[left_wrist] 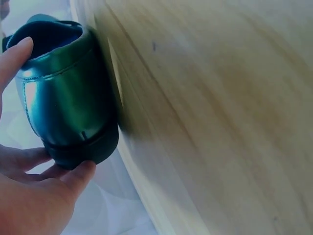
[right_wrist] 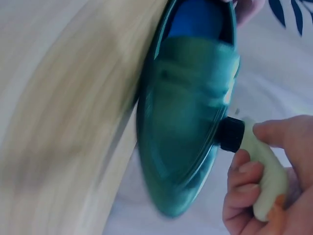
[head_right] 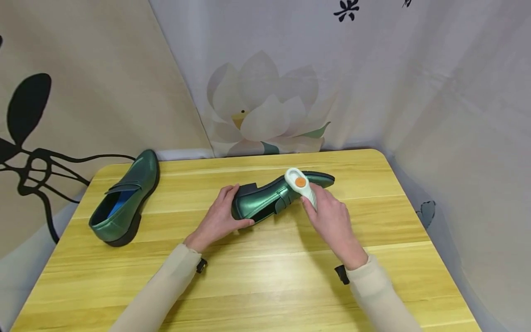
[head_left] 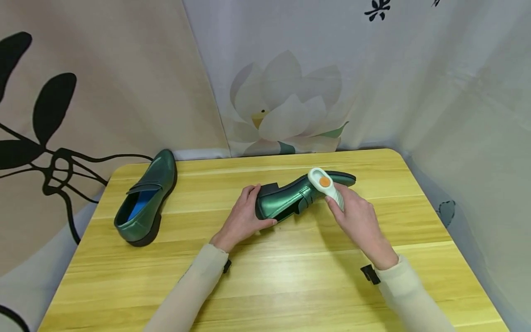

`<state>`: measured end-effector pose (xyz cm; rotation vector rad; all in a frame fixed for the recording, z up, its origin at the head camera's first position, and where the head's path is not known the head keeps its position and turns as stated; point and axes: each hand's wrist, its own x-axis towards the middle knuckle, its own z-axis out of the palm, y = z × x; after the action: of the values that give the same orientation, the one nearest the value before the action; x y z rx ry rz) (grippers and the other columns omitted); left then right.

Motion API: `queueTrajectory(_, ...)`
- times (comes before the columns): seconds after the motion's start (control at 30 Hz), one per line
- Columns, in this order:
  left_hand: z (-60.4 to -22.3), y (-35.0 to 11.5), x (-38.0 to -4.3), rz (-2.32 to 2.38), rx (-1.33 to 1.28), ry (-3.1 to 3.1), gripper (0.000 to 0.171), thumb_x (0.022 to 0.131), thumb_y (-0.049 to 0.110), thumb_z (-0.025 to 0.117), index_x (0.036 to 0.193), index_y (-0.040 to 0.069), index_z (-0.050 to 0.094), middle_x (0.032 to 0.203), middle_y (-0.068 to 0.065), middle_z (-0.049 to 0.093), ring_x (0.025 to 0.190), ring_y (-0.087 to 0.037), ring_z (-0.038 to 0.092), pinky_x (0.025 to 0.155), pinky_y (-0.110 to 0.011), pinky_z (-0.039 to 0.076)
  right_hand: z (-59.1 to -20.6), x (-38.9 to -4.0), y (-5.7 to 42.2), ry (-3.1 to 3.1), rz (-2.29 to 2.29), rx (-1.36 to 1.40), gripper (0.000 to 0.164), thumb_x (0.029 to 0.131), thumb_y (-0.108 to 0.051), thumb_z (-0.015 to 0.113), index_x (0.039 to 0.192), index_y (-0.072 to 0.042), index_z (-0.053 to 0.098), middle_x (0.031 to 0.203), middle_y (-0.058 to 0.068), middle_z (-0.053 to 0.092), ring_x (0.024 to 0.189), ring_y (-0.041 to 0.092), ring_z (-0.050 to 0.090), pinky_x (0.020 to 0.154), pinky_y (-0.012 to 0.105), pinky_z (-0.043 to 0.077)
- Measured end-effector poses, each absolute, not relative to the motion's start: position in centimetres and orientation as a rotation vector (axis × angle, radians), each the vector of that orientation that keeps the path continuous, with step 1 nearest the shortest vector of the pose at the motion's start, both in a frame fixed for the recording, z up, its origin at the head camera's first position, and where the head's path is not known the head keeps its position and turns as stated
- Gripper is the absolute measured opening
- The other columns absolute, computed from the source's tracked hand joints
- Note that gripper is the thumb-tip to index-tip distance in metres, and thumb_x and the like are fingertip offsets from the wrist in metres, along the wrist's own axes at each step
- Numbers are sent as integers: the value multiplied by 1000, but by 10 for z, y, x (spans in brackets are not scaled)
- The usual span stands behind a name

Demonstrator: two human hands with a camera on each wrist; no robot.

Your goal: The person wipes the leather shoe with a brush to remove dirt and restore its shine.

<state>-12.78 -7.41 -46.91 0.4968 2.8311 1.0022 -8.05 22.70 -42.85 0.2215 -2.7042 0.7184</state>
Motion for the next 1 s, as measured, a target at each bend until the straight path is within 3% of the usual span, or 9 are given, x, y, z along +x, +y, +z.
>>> queueTrajectory(0.37,-469,-74,-129,1012,475,2801,113,79,49,89,163,5,28,161,-17,31,141,-37,42,115,-51,39,-444,-69,298,-2731,754,-86,50,109,-28,54,137,13,52,96,27,66,69,36,61,53,48,44)
queueTrajectory(0.6,-469,-74,-128,1027,478,2806,112,78,49,90,162,5,30,160,-17,32,140,-38,43,114,-52,40,-449,-71,304,-2738,845,-81,50,110,-24,49,141,15,47,119,33,58,91,42,58,69,57,46)
queueTrajectory(1.0,-460,-59,-114,998,648,2989,111,73,49,93,156,-1,39,155,-20,39,140,-39,40,114,-51,40,-438,-87,272,-2684,676,18,41,104,-22,62,132,8,61,102,26,64,75,36,59,59,55,49)
